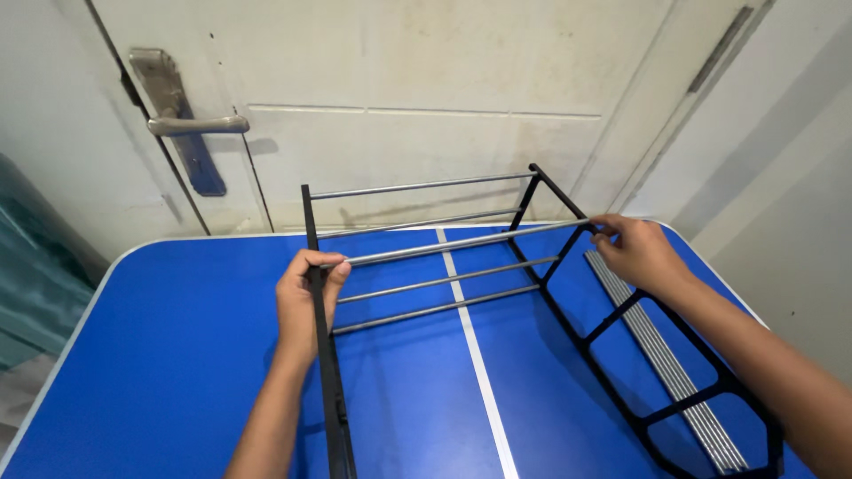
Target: The person assembles a metal dish rack by inserting multiple horizontal rods into a black frame on a blue table. They repeatedly pick up rods and slide them into place, then adjust the rack's position and orientation on the table.
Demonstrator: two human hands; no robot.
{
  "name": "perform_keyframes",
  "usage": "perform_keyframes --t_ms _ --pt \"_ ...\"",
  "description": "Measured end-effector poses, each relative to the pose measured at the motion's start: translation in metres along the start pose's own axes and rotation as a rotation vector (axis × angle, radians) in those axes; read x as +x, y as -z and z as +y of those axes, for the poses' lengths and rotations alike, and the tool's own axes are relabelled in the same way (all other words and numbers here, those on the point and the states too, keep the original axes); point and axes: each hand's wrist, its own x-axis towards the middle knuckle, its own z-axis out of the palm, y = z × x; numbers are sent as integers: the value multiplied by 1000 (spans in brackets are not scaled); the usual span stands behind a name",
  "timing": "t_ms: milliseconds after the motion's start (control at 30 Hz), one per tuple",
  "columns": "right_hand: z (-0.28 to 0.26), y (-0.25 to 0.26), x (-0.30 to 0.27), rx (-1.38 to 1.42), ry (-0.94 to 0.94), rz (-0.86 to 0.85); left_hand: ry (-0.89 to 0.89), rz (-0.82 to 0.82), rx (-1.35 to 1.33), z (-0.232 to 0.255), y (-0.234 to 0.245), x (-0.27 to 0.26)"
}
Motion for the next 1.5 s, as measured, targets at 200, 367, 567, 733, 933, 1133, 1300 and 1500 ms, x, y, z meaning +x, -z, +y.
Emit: perform_keyframes --t_ms 200,367,567,733,933,1133,1300,1500 --pt "-4 1 -1 8 -4 -3 4 7 31 5 0 -1" --pt "-10 5 -3 17 -26 -23 -3 9 13 8 0 0" --pt "-11 5 -3 12 -33 -24 -10 17 27 7 1 0" --pt "-16 7 -5 15 -51 -36 -19 29 50 5 2 0" --pt "-22 11 -9 100 -153 -75 -4 34 52 1 3 -2" --pt "0 1 -9 335 -218 -93 2 30 66 4 9 2" --pt "28 -18 -10 575 -236 13 -55 56 -13 5 10 4" --pt "39 -52 -31 788 -5 171 -187 38 210 5 14 6"
